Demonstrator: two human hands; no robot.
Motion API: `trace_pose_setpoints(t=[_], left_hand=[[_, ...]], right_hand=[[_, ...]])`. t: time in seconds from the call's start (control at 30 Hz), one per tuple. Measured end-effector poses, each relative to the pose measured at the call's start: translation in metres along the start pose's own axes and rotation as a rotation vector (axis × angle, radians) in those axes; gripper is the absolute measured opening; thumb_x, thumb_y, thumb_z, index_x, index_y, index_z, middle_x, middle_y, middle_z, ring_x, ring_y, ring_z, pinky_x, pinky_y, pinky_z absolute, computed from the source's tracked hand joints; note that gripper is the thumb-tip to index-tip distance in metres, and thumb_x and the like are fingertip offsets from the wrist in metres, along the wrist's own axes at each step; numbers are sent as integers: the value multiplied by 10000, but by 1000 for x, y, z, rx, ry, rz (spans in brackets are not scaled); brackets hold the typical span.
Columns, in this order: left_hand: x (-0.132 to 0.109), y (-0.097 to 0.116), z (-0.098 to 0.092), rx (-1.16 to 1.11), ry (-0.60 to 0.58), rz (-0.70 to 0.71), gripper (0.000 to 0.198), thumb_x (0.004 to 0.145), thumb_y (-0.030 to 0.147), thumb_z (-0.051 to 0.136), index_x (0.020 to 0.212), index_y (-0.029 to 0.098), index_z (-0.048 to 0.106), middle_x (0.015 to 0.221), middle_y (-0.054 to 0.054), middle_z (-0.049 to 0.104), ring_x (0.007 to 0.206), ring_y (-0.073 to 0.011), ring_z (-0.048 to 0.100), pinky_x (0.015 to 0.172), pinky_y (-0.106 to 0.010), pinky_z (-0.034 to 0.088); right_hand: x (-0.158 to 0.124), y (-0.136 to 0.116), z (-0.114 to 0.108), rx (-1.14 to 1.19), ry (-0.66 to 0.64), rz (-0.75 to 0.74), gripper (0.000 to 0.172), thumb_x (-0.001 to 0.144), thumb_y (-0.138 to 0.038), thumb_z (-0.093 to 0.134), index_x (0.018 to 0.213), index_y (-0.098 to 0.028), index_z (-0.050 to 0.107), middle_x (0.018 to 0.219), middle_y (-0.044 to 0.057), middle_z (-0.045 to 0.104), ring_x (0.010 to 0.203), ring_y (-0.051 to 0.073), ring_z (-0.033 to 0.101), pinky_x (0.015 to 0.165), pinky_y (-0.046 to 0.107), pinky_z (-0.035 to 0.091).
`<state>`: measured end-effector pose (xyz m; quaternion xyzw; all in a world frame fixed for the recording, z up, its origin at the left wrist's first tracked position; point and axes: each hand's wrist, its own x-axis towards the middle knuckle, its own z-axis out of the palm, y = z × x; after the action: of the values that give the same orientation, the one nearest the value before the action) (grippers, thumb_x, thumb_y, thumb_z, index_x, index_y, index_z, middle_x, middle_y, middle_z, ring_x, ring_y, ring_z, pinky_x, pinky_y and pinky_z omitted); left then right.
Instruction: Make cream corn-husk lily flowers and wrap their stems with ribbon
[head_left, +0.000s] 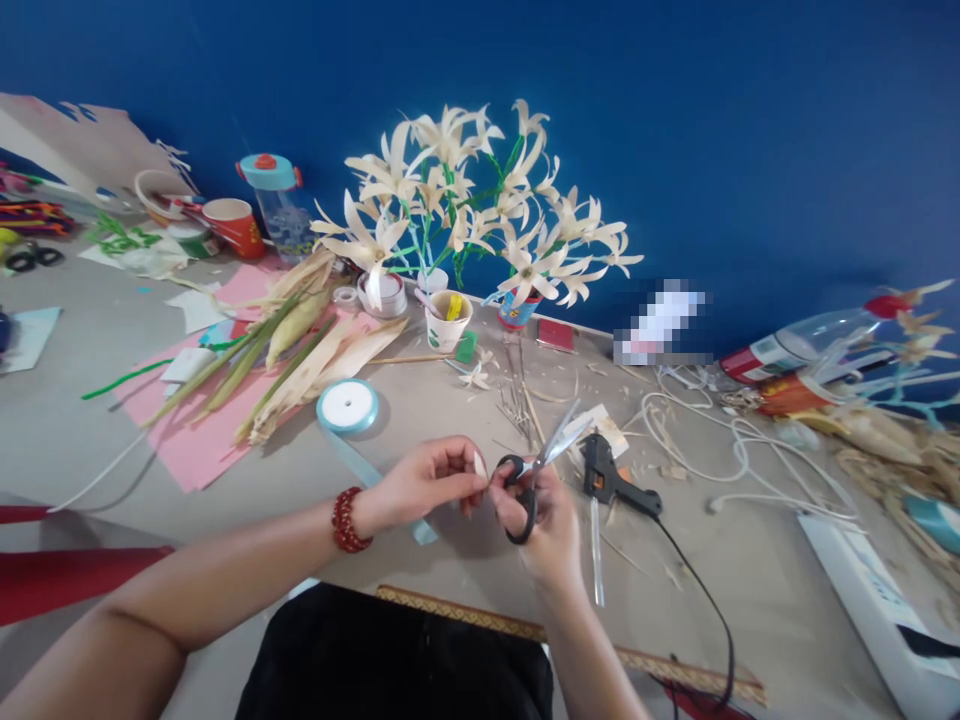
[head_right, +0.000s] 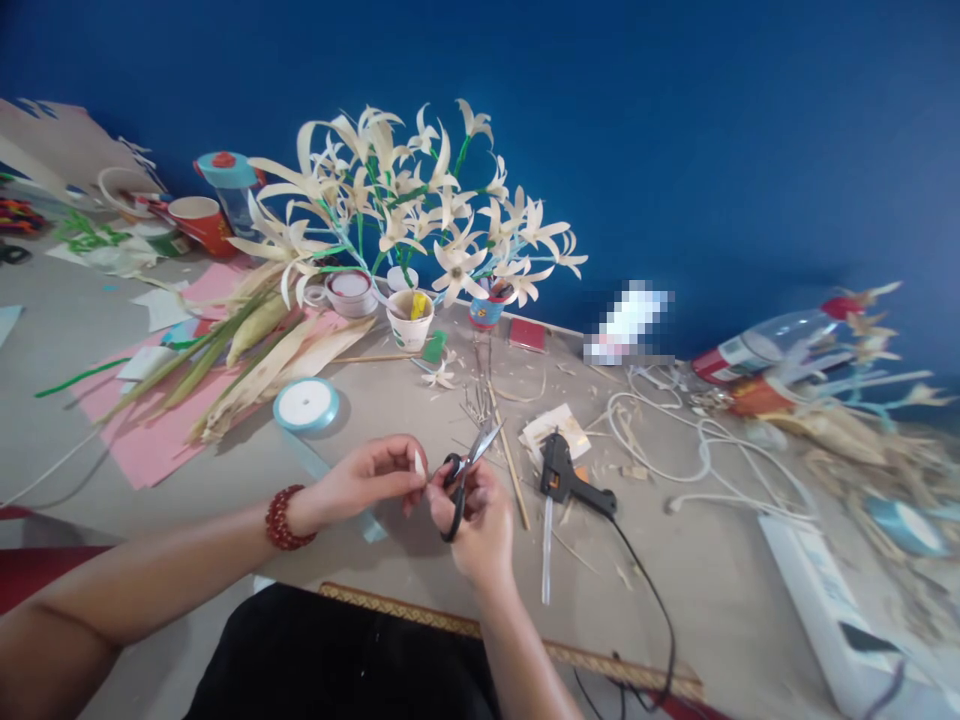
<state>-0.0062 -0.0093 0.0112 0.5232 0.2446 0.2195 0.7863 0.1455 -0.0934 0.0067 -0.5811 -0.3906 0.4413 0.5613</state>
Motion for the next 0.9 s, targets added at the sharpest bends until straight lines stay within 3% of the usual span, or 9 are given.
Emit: trace_pose_setpoints(t=[0.17, 0.3, 0.4, 0.57, 0.9], left_hand=[[-1, 0, -1, -32, 19, 55, 289, 852, 386, 664, 758, 156, 517, 683, -12, 614, 611, -109, 571, 617, -245, 454], [-2, 8, -2, -24, 83, 180, 248, 857, 314, 662, 732, 151, 524, 851, -35, 607, 741, -117, 563, 735, -266, 456], [-2, 11, -2, -28, 105, 213, 228, 863, 281, 649, 723, 147, 528, 968, -56, 602, 812, -125, 550, 793, -278, 455], [-3, 7, -1, -84, 97, 218, 210, 869, 278, 643, 745, 147, 536, 951, -42, 580, 789, -118, 557, 790, -282, 463], [-3, 10, 1, -85, 113, 217, 261, 849, 326, 666, 718, 148, 529, 814, -26, 568, 748, -125, 550, 748, -272, 448]], right_hand=[[-4, 4, -6, -37, 3, 8, 277, 797, -416, 718, 882, -207, 557, 753, -7, 587, 514, 94, 453, 477, 224, 367], [-13, 16, -20, -123, -244, 66, 441, 812, -637, 616, 861, -204, 544, 736, 15, 564, 488, 99, 411, 421, 229, 309], [-21, 18, -25, -150, -351, 110, 489, 791, -681, 607, 858, -202, 532, 712, 5, 559, 524, 110, 441, 462, 228, 344], [-23, 8, -20, -177, -355, 138, 494, 762, -676, 647, 809, -205, 505, 713, 10, 560, 637, 148, 503, 564, 246, 396], [-18, 9, -15, -176, -343, 172, 521, 717, -689, 683, 801, -203, 516, 697, -4, 537, 608, 141, 486, 552, 242, 390]])
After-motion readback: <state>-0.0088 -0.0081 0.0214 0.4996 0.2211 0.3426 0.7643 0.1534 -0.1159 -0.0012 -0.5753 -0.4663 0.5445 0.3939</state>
